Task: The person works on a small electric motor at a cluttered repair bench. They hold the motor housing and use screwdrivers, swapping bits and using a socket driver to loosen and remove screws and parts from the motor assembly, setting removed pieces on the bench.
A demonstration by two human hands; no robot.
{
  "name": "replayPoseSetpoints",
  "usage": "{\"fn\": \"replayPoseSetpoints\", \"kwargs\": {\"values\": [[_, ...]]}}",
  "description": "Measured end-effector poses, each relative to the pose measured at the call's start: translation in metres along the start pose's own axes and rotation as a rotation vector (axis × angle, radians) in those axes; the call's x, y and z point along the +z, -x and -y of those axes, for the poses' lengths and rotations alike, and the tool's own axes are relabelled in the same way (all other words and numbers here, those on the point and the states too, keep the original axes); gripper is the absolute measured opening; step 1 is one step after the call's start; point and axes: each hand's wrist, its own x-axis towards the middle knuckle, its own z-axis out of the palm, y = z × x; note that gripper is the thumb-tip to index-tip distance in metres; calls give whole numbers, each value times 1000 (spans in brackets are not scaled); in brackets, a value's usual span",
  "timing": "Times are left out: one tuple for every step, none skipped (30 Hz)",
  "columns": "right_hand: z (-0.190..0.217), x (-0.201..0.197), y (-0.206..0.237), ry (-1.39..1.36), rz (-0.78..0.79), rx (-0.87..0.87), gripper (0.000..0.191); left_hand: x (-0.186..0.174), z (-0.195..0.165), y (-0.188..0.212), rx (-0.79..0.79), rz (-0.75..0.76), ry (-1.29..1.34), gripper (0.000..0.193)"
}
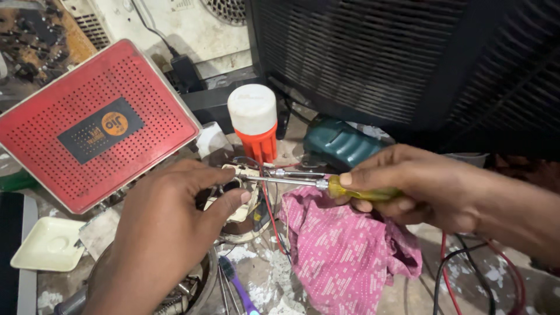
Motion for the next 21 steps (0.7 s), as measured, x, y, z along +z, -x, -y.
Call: {"fn": "replayPoseSetpoints", "kwargs": {"values": [[2, 0, -2, 4, 13, 3, 30, 0, 0, 0, 4, -6, 6, 31], [3, 1, -3, 7, 26, 10, 30, 1, 1, 0, -18, 1, -5, 32], [4, 2, -3, 11, 39, 18, 30, 2, 1, 1, -41, 8, -17, 32], [5, 4, -3, 13, 53, 23, 30, 2, 2, 1, -63, 15, -31, 32], [3, 8, 0, 194, -27, -178, 29, 2, 3, 1, -78, 23, -32, 33], [-1, 12, 4, 378, -108, -376, 29, 1, 4, 2, -94, 30, -31, 34], [-6, 18, 9, 563, -189, -575, 30, 1, 5, 2, -112, 35, -31, 35], [-11, 24, 13, 747, -270, -774, 30, 0, 6, 3, -112, 32, -24, 35], [-15, 27, 17, 934, -353, -969, 31, 0, 7, 3, -110, 29, -15, 35], [-17, 28, 20, 1125, -435, -1163, 32, 0, 7, 3, -109, 26, -4, 35], [-17, 28, 18, 1252, -536, -1265, 32, -1, 8, 2, -111, 43, -4, 36], [-17, 27, 15, 1380, -635, -1367, 33, -2, 9, 2, -116, 59, -3, 36], [-17, 27, 14, 1508, -736, -1466, 33, -2, 9, 2, -122, 77, -2, 37], [-18, 28, 14, 1491, -686, -1460, 32, -2, 9, 3, -147, 82, -34, 38], [-19, 30, 13, 1471, -644, -1456, 30, -4, 9, 3, -169, 86, -70, 39], [-21, 32, 13, 1454, -600, -1446, 28, -4, 9, 3, -189, 92, -102, 40], [-21, 31, 14, 1385, -568, -1411, 30, -3, 8, 3, -169, 92, -94, 39], [-22, 31, 15, 1309, -535, -1377, 32, -4, 8, 3, -151, 92, -92, 39], [-23, 31, 14, 1234, -504, -1346, 34, -4, 8, 4, -133, 89, -91, 39], [-22, 30, 13, 1100, -422, -1245, 32, -4, 8, 4, -138, 87, -82, 38], [-22, 30, 11, 964, -342, -1143, 31, -4, 8, 4, -142, 85, -76, 38]]}}
